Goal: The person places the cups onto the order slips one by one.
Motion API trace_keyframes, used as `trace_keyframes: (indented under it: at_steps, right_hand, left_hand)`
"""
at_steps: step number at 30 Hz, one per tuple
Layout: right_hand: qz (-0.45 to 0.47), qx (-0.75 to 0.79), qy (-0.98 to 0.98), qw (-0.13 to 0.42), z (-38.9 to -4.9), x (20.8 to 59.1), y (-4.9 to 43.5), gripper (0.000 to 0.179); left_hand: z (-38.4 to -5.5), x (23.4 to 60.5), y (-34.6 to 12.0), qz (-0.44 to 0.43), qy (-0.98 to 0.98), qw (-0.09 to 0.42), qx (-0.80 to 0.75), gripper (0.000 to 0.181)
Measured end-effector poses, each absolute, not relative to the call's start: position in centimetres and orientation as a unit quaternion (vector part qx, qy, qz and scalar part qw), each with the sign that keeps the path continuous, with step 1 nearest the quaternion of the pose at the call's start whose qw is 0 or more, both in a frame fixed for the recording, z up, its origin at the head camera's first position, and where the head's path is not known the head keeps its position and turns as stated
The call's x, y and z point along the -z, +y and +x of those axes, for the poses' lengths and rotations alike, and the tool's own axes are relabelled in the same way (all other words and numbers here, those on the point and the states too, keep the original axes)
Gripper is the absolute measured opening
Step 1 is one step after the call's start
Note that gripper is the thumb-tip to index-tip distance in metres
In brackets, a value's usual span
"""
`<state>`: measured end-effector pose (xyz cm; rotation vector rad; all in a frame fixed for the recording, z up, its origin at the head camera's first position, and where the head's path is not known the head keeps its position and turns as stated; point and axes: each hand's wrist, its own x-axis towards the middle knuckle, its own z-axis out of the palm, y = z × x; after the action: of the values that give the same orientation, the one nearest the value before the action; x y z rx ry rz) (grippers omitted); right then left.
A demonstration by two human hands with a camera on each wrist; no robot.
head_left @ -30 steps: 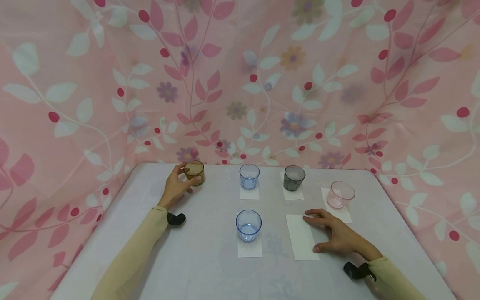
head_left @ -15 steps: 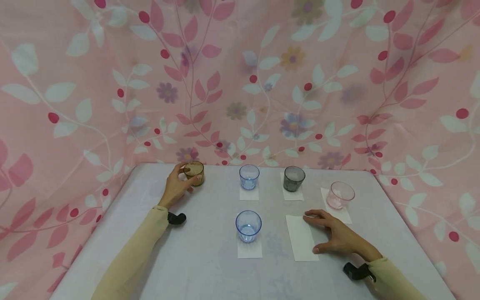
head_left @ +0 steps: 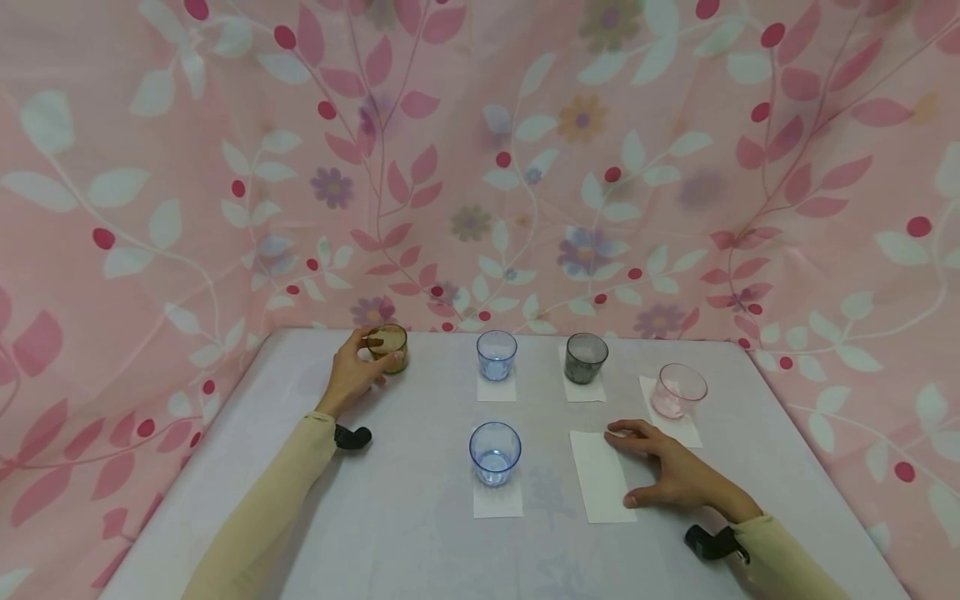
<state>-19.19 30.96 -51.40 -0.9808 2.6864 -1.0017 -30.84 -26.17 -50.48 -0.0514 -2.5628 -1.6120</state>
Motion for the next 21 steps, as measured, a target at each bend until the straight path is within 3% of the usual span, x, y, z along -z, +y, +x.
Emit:
trace_keyframes:
  at_steps: [21]
  right_hand:
    - [-0.316,0.323,0.890,0.065,-19.2,51.4,31.0,0.088]
  left_hand:
    - [-29.1,48.5,-24.1,-0.111,-0.859,0.042,0.498,0.065]
